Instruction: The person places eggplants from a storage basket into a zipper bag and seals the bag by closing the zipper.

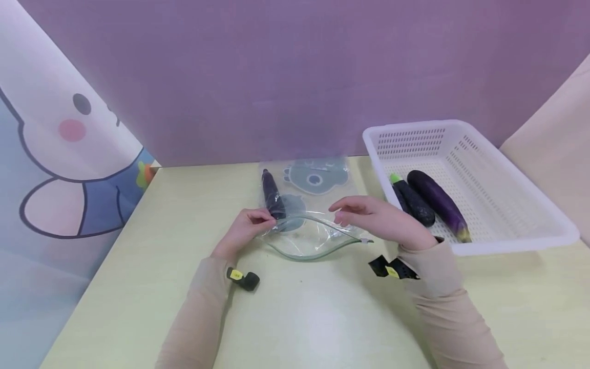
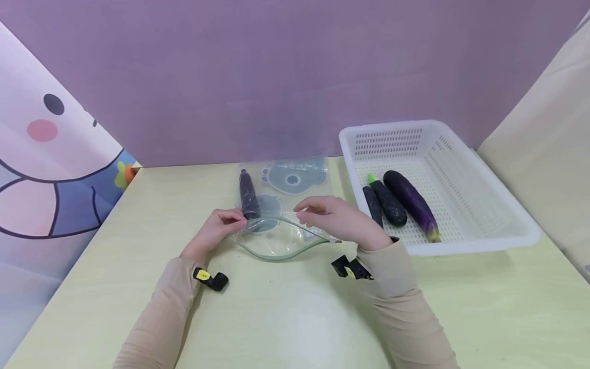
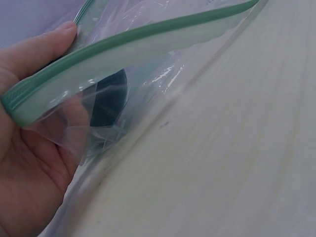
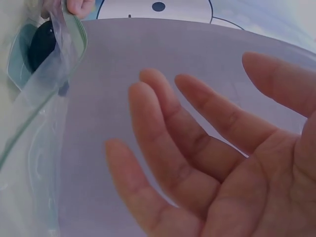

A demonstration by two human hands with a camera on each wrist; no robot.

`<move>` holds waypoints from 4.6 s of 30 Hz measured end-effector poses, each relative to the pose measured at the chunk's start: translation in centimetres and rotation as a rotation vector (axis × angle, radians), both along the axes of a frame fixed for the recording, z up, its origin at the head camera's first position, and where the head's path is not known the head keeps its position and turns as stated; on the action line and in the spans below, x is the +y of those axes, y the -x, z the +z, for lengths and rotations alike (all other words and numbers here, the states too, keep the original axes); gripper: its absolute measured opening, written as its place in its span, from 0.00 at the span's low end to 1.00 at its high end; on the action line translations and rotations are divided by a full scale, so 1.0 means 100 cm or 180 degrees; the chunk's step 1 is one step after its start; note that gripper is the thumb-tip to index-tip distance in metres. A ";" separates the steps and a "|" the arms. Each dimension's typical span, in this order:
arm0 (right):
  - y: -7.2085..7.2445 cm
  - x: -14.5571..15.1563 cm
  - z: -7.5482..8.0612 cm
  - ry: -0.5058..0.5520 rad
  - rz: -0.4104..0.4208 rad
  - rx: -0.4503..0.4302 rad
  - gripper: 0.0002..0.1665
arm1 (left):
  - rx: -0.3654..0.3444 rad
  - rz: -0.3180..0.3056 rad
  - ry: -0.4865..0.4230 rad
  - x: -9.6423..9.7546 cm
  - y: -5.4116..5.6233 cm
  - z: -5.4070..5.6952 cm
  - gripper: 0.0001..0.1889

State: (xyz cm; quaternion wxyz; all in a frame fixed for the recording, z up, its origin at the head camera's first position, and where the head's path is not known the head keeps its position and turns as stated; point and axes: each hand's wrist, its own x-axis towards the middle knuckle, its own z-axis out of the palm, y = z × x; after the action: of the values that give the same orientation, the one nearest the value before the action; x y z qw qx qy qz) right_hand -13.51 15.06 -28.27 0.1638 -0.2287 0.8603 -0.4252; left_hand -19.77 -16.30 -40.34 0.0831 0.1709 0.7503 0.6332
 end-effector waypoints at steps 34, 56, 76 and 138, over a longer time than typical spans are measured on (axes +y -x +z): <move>0.013 0.053 0.050 0.0092 -0.0274 -0.0116 0.22 | -0.0011 -0.0054 0.0041 -0.001 0.000 0.001 0.16; 0.067 0.133 0.022 0.0828 -0.0270 -0.1086 0.15 | -0.0005 -0.0026 0.0088 -0.002 0.001 -0.002 0.10; 0.090 0.176 -0.009 0.1046 -0.1156 -0.1314 0.16 | -0.0050 0.0003 0.0127 0.000 0.003 -0.004 0.07; 0.093 0.185 -0.035 -0.1353 -0.0881 -0.1308 0.52 | -0.0003 -0.0147 -0.0017 -0.001 0.002 -0.002 0.19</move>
State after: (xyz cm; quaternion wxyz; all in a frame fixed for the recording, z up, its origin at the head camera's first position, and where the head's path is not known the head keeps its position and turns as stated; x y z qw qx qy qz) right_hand -22.77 33.52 -31.78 0.3187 0.0203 0.9017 -0.2915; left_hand -19.95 -16.38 -40.54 0.0976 0.1881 0.7443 0.6333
